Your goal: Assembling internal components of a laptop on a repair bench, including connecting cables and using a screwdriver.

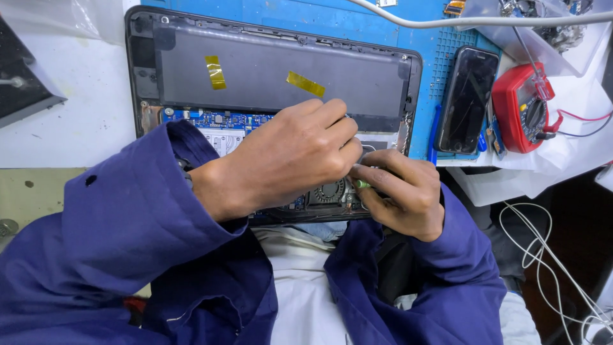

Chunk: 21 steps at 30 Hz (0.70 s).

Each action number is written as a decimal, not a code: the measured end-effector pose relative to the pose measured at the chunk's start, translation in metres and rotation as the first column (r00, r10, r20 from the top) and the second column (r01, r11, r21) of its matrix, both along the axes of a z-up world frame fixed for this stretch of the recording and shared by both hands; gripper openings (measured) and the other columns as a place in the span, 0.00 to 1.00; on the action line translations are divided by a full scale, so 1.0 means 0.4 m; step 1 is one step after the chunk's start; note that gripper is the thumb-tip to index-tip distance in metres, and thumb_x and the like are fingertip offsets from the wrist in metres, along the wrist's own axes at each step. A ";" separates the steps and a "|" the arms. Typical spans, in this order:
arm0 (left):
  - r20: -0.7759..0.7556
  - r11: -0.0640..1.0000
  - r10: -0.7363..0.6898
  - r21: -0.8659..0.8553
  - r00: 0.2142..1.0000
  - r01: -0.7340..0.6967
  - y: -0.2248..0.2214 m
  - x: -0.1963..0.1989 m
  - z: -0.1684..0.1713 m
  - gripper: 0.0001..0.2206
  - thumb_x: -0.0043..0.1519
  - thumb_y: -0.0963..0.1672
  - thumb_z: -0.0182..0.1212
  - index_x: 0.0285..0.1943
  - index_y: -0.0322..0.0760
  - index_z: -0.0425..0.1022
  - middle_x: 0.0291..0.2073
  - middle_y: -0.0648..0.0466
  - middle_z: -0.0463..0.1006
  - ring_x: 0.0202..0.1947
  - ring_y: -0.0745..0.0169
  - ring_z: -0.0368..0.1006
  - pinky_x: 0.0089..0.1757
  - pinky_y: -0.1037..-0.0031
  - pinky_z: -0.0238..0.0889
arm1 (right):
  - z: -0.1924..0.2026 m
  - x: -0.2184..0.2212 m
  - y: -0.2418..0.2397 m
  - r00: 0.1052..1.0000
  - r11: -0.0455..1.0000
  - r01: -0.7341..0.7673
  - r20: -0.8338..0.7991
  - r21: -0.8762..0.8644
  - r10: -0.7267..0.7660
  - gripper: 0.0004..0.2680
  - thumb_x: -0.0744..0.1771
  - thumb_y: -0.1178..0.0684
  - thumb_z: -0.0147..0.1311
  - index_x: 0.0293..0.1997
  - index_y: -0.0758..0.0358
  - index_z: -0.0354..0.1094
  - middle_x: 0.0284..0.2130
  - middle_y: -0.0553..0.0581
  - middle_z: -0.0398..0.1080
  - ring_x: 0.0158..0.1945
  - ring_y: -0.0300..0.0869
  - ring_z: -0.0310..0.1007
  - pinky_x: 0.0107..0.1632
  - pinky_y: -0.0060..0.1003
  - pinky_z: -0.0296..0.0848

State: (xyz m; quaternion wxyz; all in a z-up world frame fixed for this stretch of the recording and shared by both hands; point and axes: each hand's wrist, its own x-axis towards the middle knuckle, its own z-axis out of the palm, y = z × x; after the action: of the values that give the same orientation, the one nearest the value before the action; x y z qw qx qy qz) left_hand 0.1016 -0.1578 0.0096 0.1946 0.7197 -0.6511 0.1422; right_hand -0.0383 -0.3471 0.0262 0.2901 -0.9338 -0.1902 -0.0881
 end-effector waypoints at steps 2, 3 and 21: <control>0.002 0.999 -0.002 -0.039 1.000 0.002 -0.001 0.003 0.007 0.15 0.61 0.35 0.59 0.26 0.46 0.64 0.25 0.59 0.65 0.33 0.62 0.61 0.32 0.72 0.57 | -0.006 -0.003 -0.001 1.000 1.000 0.014 0.013 -0.025 -0.014 0.07 0.65 0.68 0.54 0.43 0.69 0.74 0.35 0.64 0.72 0.31 0.48 0.72 0.30 0.37 0.65; 0.006 0.997 -0.004 -0.078 1.000 0.005 -0.002 0.004 0.010 0.16 0.62 0.34 0.59 0.26 0.46 0.63 0.25 0.59 0.64 0.33 0.62 0.60 0.31 0.73 0.56 | -0.009 -0.005 -0.001 0.999 0.998 0.030 0.028 -0.050 -0.028 0.07 0.64 0.68 0.53 0.41 0.68 0.75 0.35 0.63 0.73 0.30 0.48 0.71 0.29 0.37 0.63; 0.062 0.988 0.154 -0.041 0.986 -0.151 -0.001 0.008 0.015 0.15 0.61 0.37 0.60 0.21 0.48 0.69 0.41 0.55 0.74 0.44 0.57 0.67 0.38 0.71 0.61 | -0.013 -0.006 0.027 0.985 0.984 0.167 0.050 -0.057 -0.164 0.07 0.65 0.69 0.58 0.45 0.71 0.74 0.36 0.66 0.73 0.33 0.49 0.74 0.36 0.37 0.71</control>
State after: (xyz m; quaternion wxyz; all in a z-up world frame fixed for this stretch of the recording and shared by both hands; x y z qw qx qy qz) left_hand 0.1050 -0.1583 0.0155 0.1749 0.7587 -0.5975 0.1921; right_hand -0.0408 -0.3365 0.0209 0.2490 -0.9525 -0.1210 -0.1271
